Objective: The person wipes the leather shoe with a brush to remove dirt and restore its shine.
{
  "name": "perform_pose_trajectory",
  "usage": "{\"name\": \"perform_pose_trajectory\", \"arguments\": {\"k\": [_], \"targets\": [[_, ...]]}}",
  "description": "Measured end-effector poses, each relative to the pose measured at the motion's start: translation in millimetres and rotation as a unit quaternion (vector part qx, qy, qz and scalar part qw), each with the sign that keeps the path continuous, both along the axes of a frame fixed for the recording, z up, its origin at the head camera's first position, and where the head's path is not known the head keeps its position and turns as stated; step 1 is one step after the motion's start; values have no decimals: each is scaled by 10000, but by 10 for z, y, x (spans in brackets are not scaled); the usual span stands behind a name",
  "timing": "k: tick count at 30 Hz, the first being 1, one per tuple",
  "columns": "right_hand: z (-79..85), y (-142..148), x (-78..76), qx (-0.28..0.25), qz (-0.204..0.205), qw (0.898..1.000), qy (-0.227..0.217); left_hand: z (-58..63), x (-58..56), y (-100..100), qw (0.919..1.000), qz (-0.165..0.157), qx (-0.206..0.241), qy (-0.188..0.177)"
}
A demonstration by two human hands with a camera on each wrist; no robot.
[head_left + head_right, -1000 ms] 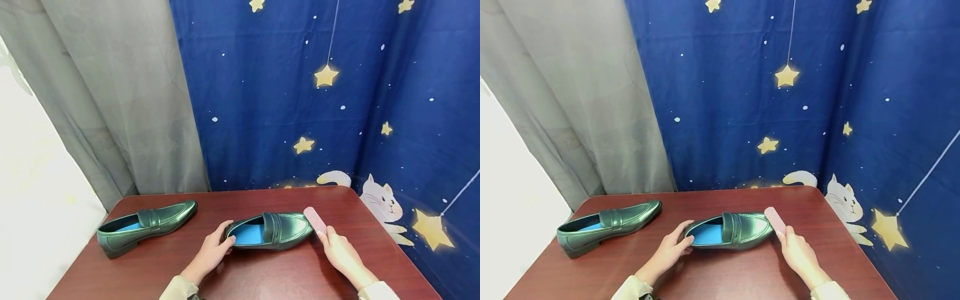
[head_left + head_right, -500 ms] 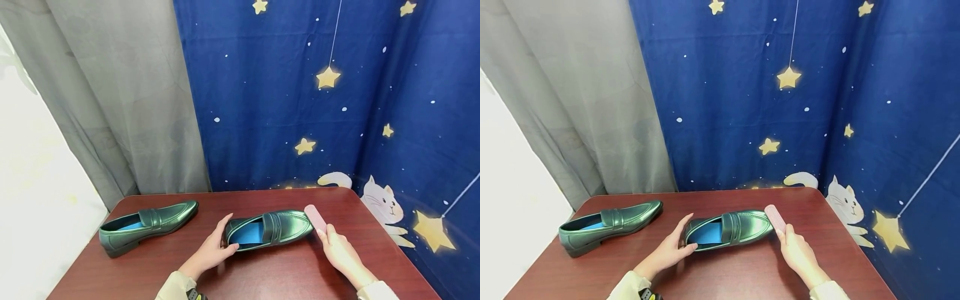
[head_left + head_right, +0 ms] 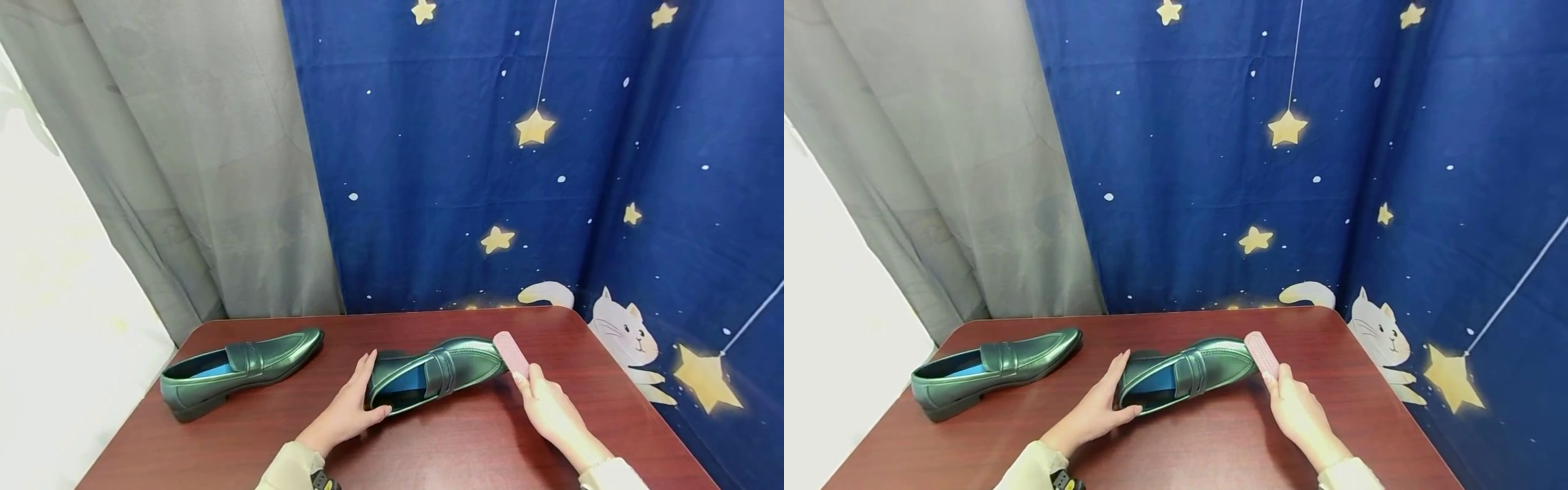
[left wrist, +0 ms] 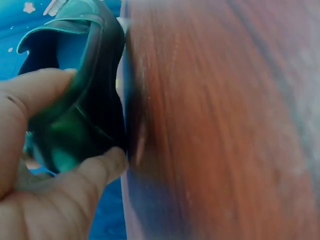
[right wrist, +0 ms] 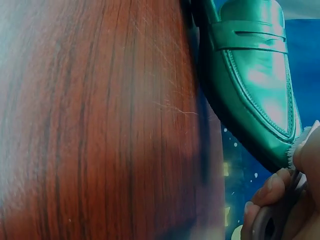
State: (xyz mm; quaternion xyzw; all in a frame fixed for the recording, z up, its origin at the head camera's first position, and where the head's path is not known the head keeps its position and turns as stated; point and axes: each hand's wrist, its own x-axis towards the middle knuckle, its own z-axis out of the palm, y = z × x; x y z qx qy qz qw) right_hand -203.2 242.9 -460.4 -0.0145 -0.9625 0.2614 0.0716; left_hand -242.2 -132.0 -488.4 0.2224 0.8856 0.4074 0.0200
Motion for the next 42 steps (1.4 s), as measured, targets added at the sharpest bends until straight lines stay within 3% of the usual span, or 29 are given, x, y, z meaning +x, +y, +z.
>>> {"name": "perform_pose_trajectory", "arguments": {"k": [5, 10, 18, 23, 29, 42], "targets": [[-4, -23, 6, -45, 71, 9999, -83, -2, -4, 24, 9994, 107, -303, 138], [-8, -26, 15, -70, 96, 9999, -69, 24, 5, 46, 9986, 78, -521, 20], [-26, -40, 21, -132, 101, 9998, -59, 4, 15, 63, 9975, 254, -658, -84], [-21, -40, 28, -146, 90, 9998, -46, 11, 17, 42, 9974, 165, -668, -205], [-4, -26, 44, -191, 95, 9998, -39, 39, -46, -52, 9974, -86, -562, -448], [65, -28, 74, -219, -61, 9989, 403, 135, -236, -156, 9990, -109, -338, -280]]}}
